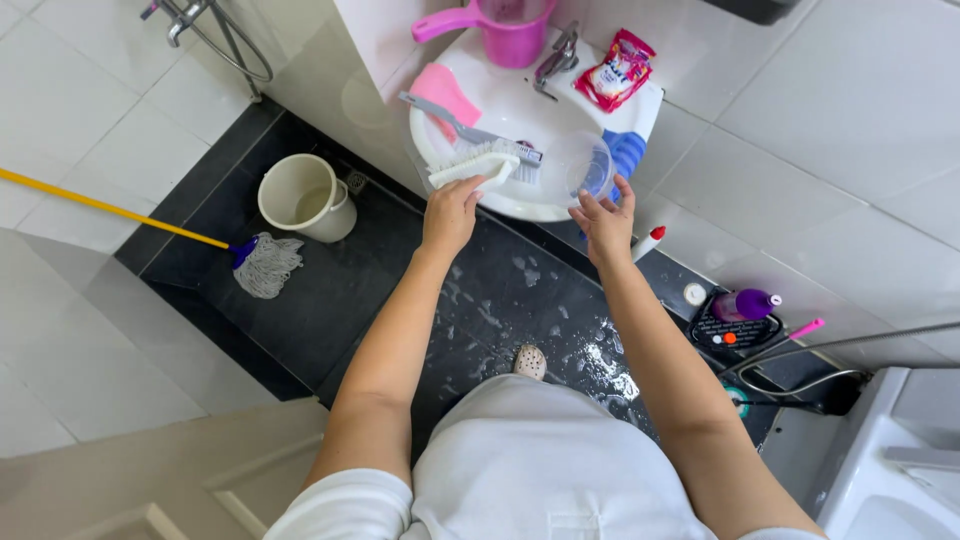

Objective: The person cleans a toilet bowl using a brush and water from a plastic container. They repeatedly scrub the interior surfaces, rinse the brush at the sink, and pour water into the bowl to flush debris. The person also uses a handheld bidet sprayer to rinse the bowl.

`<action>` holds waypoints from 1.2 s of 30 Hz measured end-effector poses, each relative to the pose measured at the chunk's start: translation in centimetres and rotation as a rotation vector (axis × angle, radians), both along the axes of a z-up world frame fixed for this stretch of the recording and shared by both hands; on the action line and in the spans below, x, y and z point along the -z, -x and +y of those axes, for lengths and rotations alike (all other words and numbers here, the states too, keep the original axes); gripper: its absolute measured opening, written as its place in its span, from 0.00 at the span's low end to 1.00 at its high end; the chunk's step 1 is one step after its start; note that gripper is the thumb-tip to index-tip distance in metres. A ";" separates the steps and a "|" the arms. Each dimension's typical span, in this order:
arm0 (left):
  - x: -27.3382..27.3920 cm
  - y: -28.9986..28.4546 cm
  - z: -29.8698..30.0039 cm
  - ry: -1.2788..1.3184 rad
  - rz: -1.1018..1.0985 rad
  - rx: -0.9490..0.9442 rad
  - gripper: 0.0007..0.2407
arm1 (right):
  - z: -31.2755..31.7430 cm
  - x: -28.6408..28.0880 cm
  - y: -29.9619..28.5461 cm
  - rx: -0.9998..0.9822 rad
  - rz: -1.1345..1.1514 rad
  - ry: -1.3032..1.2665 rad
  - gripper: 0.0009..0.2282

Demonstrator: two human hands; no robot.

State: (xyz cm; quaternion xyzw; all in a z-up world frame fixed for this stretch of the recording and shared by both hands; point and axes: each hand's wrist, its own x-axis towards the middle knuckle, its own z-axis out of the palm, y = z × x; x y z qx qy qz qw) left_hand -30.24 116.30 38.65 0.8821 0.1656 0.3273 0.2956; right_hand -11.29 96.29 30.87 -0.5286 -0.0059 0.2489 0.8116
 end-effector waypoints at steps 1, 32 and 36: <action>0.3 -0.8 0.9 0.001 0.001 0.002 0.09 | 0.8 0.2 -0.7 0.002 0.001 0.001 0.34; 16.1 -22.4 25.2 -0.058 0.781 0.994 0.13 | 18.6 15.0 -11.3 0.283 0.296 0.497 0.25; 13.3 -22.7 25.5 -0.209 0.893 0.896 0.11 | 20.5 11.6 -10.6 0.230 0.259 0.854 0.17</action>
